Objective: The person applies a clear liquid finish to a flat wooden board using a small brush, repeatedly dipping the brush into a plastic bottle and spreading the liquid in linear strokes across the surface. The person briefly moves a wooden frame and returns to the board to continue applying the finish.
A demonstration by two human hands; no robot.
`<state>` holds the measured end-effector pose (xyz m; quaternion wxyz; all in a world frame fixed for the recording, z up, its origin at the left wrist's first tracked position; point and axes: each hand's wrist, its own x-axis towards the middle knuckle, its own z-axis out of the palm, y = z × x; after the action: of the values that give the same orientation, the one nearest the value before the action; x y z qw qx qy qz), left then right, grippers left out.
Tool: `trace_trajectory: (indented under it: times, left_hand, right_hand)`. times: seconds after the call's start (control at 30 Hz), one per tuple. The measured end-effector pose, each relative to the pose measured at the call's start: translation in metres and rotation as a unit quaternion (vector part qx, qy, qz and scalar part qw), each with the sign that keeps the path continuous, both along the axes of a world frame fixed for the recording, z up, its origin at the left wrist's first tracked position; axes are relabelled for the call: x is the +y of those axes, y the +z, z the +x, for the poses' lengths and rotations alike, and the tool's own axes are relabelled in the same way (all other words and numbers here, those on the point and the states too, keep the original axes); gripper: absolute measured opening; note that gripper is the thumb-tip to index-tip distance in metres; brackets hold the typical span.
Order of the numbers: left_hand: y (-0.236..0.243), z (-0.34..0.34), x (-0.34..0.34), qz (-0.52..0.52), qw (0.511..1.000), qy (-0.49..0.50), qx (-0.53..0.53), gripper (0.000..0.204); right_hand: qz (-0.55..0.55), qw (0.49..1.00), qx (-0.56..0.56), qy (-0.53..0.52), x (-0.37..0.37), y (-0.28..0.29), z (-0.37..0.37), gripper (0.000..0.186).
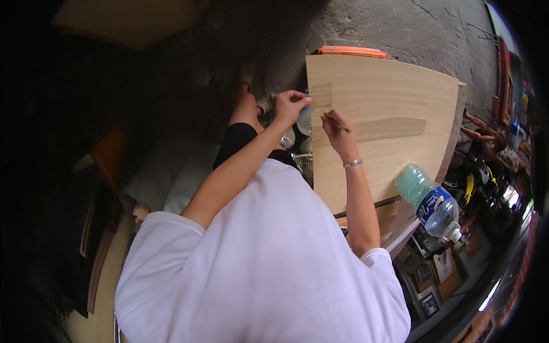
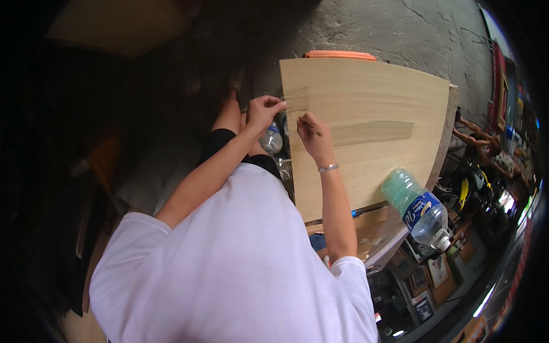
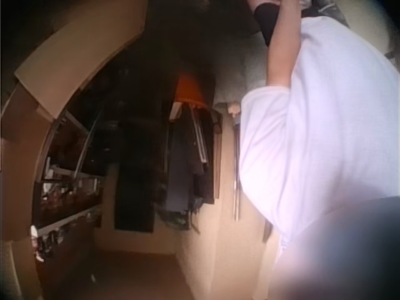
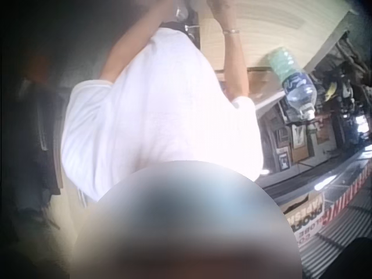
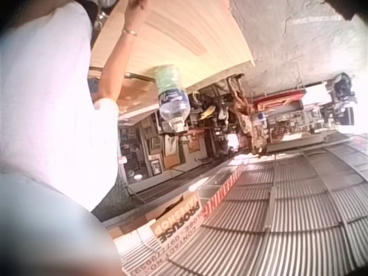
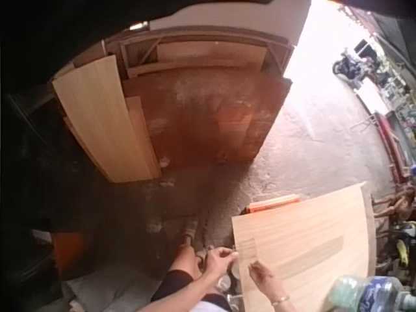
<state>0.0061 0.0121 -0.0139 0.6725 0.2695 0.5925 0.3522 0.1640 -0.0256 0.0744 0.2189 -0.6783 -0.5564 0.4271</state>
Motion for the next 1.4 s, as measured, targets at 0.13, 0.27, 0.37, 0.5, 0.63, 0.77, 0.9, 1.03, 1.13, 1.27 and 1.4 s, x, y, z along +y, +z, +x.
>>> trace_trajectory:
  times: [0.13,0.27,0.37,0.5,0.63,0.77,0.9,1.03,1.13,1.27,1.4]
  left_hand:
    - [0.034,-0.017,0.006,-0.032,0.998,-0.05,-0.036,0.02]
    - [0.098,0.013,0.013,-0.031,0.985,-0.138,-0.102,0.022]
    - [0.153,0.075,0.004,-0.009,0.954,-0.254,-0.161,0.023]
    - [0.219,0.176,-0.027,-0.026,0.893,-0.379,-0.24,0.026]
    - [0.271,0.276,-0.069,-0.041,0.858,-0.45,-0.245,0.026]
    - [0.293,0.333,-0.106,-0.052,0.84,-0.488,-0.233,0.016]
    - [0.292,0.367,-0.122,-0.061,0.854,-0.475,-0.202,0.007]
    - [0.289,0.389,-0.124,-0.067,0.857,-0.476,-0.186,0.007]
    - [0.29,0.4,-0.124,-0.048,0.858,-0.478,-0.182,0.008]
    - [0.295,0.408,-0.127,-0.045,0.855,-0.483,-0.185,0.009]
    - [0.308,0.41,-0.131,-0.039,0.856,-0.486,-0.171,0.012]
  right_hand:
    - [0.091,0.937,0.209,-0.265,-0.027,0.033,0.017,0.015]
    - [0.151,0.893,0.179,-0.385,-0.071,0.066,0.031,0.022]
    - [0.169,0.839,0.158,-0.492,-0.117,0.077,0.04,0.026]
    - [0.169,0.757,0.211,-0.595,-0.164,0.089,0.061,0.027]
    - [0.17,0.717,0.202,-0.645,-0.196,0.106,0.079,0.029]
    - [0.179,0.7,0.225,-0.653,-0.219,0.124,0.097,0.031]
    - [0.169,0.704,0.231,-0.649,-0.238,0.139,0.123,0.033]
    - [0.106,0.735,0.198,-0.64,-0.251,0.161,0.161,0.032]
    - [0.259,0.748,0.118,-0.6,-0.257,0.182,0.203,0.03]
    - [0.199,0.746,0.116,-0.625,-0.273,0.186,0.208,0.028]
    - [0.22,0.725,0.179,-0.628,-0.283,0.165,0.173,0.027]
